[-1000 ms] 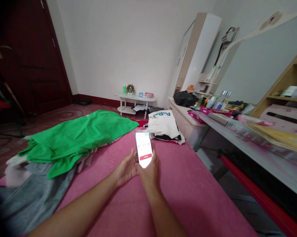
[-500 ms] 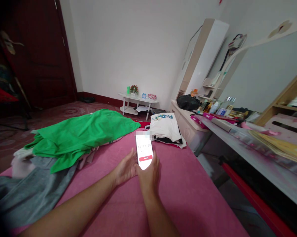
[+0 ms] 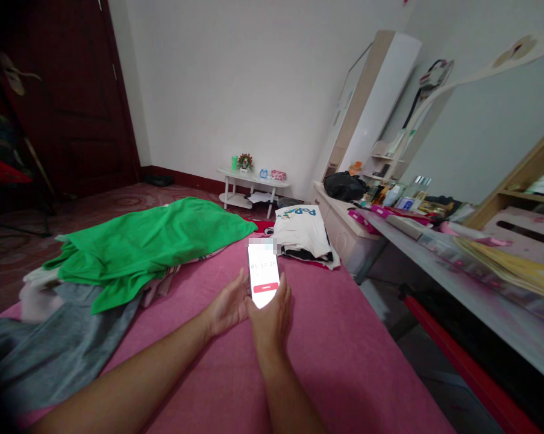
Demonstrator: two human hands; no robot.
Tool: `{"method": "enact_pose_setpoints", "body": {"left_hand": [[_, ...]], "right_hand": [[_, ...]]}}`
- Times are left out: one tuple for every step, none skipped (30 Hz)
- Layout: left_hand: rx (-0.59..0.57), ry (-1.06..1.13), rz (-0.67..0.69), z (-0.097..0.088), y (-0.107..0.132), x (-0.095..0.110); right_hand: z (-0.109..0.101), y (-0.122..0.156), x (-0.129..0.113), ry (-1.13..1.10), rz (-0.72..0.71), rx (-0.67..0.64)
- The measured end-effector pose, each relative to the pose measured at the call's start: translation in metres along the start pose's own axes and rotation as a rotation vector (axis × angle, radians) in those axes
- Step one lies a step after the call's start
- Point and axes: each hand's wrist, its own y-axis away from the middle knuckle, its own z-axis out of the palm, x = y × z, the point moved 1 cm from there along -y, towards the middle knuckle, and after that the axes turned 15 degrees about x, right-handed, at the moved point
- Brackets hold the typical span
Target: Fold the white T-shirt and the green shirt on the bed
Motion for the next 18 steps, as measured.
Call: {"method": "enact_pose_setpoints", "body": {"left_hand": [[0.001, -0.002, -0.001, 0.0, 0.0002, 0.0], [0.003, -0.004, 0.0, 0.0, 0.0003, -0.0001], [0.008, -0.008, 0.003, -0.0002, 0.0003, -0.0003], [0.011, -0.013, 0.006, -0.0004, 0.0002, -0.0007], [0.013, -0.018, 0.01, -0.0009, -0.0001, -0.0012], [0.015, -0.025, 0.014, -0.0015, -0.0007, -0.0019], [0.018, -0.032, 0.017, -0.0023, -0.0013, -0.0027], [0.024, -0.038, 0.02, -0.0033, -0.002, -0.0035], [0.032, -0.044, 0.024, -0.0043, -0.0027, -0.0044], [0.042, -0.048, 0.031, -0.0053, -0.0033, -0.0051], [0.053, -0.052, 0.039, -0.0062, -0.0037, -0.0057], [0.062, -0.056, 0.048, -0.0069, -0.0038, -0.0061], [0.067, -0.061, 0.058, -0.0072, -0.0037, -0.0063], [0.07, -0.066, 0.069, -0.0073, -0.0033, -0.0063], [0.068, -0.071, 0.076, -0.0071, -0.0027, -0.0062], [0.065, -0.076, 0.082, -0.0066, -0.002, -0.0059], [0.059, -0.081, 0.085, -0.0061, -0.0012, -0.0056], [0.05, -0.087, 0.086, -0.0055, -0.0006, -0.0053]], "right_hand": [[-0.0006, 0.0001, -0.0004, 0.002, -0.001, 0.002], [-0.0012, 0.0003, -0.0007, 0.002, 0.0, 0.003], [-0.0017, 0.0004, -0.001, 0.002, 0.001, 0.004], [-0.0021, 0.0004, -0.0013, 0.002, 0.003, 0.003], [-0.0023, 0.0005, -0.0014, 0.003, 0.004, 0.001], [-0.0024, 0.0005, -0.0015, 0.005, 0.005, -0.001], [-0.0024, 0.0005, -0.0015, 0.007, 0.004, -0.001], [-0.0023, 0.0005, -0.0014, 0.01, 0.001, 0.0], [-0.0021, 0.0006, -0.0012, 0.012, -0.002, 0.002], [-0.0019, 0.0007, -0.0011, 0.012, -0.004, 0.004], [-0.0017, 0.0008, -0.001, 0.011, -0.005, 0.005], [-0.0015, 0.0009, -0.001, 0.01, -0.003, 0.005], [-0.0014, 0.001, -0.001, 0.01, -0.001, 0.006], [-0.0012, 0.001, -0.0012, 0.009, 0.0, 0.007], [-0.001, 0.001, -0.0014, 0.008, -0.003, 0.008], [-0.0009, 0.0009, -0.0016, 0.007, -0.008, 0.011], [-0.0006, 0.0008, -0.0016, 0.005, -0.013, 0.014], [-0.0004, 0.0006, -0.0015, 0.003, -0.016, 0.018]]}}
